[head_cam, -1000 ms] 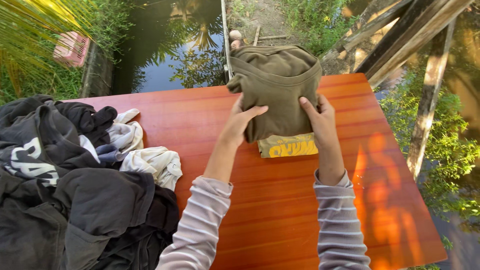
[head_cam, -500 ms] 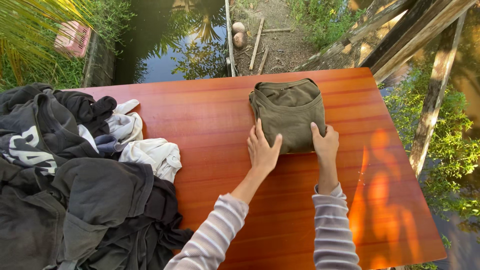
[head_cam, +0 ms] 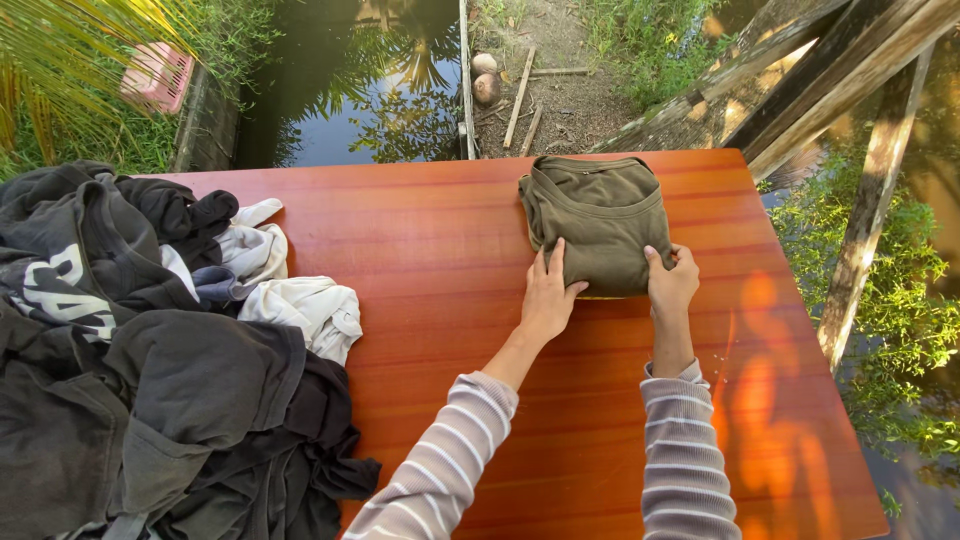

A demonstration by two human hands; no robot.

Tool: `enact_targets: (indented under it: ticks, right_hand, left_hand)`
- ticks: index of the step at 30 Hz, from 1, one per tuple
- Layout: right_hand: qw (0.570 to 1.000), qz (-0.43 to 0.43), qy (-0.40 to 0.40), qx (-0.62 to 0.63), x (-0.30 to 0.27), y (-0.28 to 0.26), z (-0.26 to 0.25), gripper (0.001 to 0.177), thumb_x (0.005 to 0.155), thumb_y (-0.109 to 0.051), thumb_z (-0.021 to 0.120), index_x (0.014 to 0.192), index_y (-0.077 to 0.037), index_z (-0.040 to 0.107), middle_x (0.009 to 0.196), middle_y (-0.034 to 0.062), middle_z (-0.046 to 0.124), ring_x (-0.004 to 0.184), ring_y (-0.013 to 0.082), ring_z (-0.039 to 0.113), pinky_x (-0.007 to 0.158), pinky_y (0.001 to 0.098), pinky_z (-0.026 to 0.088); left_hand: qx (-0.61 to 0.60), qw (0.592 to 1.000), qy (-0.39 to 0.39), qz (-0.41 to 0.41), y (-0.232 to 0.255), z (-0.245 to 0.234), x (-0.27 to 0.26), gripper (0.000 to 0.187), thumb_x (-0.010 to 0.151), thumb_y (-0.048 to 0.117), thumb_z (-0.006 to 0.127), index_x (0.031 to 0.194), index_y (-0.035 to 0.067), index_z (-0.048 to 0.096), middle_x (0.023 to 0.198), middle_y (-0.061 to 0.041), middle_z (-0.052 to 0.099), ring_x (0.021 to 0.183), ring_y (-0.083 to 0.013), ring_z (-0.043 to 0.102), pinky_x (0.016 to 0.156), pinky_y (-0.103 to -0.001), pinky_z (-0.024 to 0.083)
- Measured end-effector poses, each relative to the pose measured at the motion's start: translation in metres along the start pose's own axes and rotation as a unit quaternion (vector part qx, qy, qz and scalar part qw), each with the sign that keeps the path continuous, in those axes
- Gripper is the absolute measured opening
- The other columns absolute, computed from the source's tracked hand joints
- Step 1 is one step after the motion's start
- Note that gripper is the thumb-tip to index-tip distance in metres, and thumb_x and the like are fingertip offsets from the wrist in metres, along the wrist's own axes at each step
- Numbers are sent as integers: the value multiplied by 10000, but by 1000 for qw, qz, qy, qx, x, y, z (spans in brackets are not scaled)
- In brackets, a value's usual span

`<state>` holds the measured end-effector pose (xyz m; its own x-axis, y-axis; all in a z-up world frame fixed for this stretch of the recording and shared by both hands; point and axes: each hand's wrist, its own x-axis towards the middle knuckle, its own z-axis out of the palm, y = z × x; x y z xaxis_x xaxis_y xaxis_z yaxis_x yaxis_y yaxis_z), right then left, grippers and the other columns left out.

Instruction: The person folds shirts by hand on a wooden table, smoothing each item flat before folding the sleeves and body and placing them in a stack.

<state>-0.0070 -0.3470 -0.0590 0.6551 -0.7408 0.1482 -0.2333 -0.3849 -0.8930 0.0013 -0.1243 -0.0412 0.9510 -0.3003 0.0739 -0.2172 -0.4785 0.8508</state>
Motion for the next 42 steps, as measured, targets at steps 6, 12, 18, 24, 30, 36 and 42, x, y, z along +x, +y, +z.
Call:
enact_targets:
  ticks: [6,12,18,24,30,36,42]
  right_hand:
    - [985,-104,115,-73,-43,-25,4,749,1004,-302,721,1600,-28,360,1495,338,394,1391,444,360,1165,526,312]
    - [930,-241,-75,-267,-132,-41,20,590,1053,-397,566,1597,-230,411,1735,132,183,1585,467,120,1273,591,129]
    - [931,-252,-105,-244,-135,-29,13,657,1031,-401,556,1632,-218,364,1750,183,108,1590,496,57,1251,646,123]
    - [919,-274,-92,-268,-147,-27,16,834,952,-305,676,1676,-122,303,1736,312,52,1585,550,50,1254,667,159]
    - [916,-331,-104,-201,-180,-35,38,796,991,-225,688,1666,-26,317,1734,367,28,1602,567,34,1296,642,140]
    - [891,-397,-189,-110,-271,-103,99,666,943,-186,688,1548,-62,439,1712,278,194,1582,486,165,1275,591,179]
    - [817,-441,-365,70,-383,-210,133,641,919,-184,721,1496,-76,465,1655,259,290,1538,453,263,1238,544,261]
  left_hand:
    - [5,997,67,31,11,3,-2,908,884,231,728,1632,195,215,1659,-301,45,1472,-491,250,1128,-486,409]
    - [85,986,57,131,1,0,-26,698,970,169,688,1586,289,383,1721,-237,34,1532,-481,219,1143,-506,404]
    - [207,946,-24,247,-26,-37,-76,671,940,288,621,1561,129,424,1643,-210,272,1546,-452,237,1266,-512,309]
    - [233,942,-56,236,-65,-105,-185,546,973,337,626,1463,107,557,1616,-192,397,1503,-413,321,1201,-466,330]
    - [220,966,-1,139,-74,-208,-246,370,987,214,658,1339,100,651,1542,-142,529,1421,-340,492,1103,-434,421]
    - [338,879,316,111,-48,-315,-303,398,846,111,690,1237,180,705,1455,-112,567,1352,-326,524,1122,-473,411]
    - [326,844,426,-30,-66,-384,-329,622,798,218,793,1337,-30,606,1358,-163,593,1278,-393,525,1027,-507,414]
